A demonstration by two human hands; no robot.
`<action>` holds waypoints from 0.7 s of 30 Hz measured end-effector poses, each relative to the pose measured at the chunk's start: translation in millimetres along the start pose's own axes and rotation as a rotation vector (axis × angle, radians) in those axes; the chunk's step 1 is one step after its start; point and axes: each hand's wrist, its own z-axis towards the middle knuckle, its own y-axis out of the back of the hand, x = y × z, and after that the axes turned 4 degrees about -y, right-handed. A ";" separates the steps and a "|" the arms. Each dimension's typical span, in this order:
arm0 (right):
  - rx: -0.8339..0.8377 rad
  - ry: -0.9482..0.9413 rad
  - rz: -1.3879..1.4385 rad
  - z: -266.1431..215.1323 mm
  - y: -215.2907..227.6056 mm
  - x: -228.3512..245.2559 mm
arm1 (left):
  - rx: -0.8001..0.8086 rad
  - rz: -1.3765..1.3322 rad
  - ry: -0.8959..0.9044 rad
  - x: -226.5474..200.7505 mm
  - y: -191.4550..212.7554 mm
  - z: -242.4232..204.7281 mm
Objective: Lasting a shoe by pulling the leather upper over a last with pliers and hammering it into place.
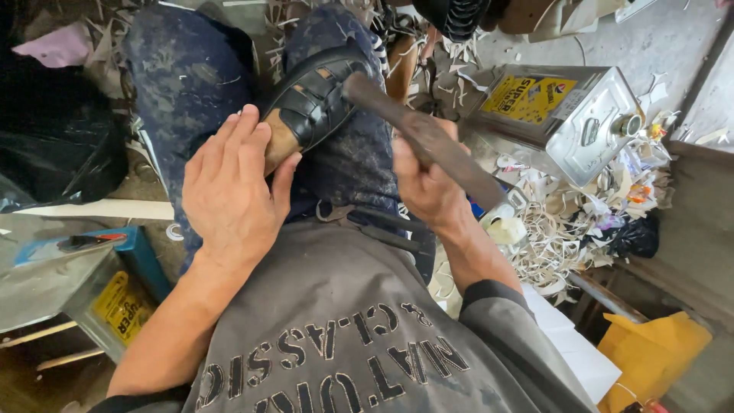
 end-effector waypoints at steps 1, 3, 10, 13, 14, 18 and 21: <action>0.171 0.006 -0.074 11.1 -3.7 5.5 | 0.011 -0.001 0.001 -0.6 0.6 1.1; 0.342 0.016 -0.149 28.7 -1.0 19.7 | 0.018 -0.002 0.006 -1.5 0.5 0.9; 0.351 0.064 -0.172 55.4 0.7 33.0 | -0.003 -0.001 -0.005 -0.6 -0.3 -1.6; 0.470 0.043 -0.151 70.7 7.0 44.3 | -0.019 -0.011 -0.017 -0.6 -2.4 0.0; 0.514 -0.057 -0.075 73.4 9.8 50.2 | -0.027 -0.018 -0.017 -0.2 -2.7 -0.9; 0.470 0.082 -0.071 74.9 -1.4 48.3 | -0.023 -0.018 -0.006 0.2 -1.2 -2.4; 0.500 0.042 -0.202 69.7 5.4 50.4 | 0.016 0.019 -0.021 2.3 -0.3 3.3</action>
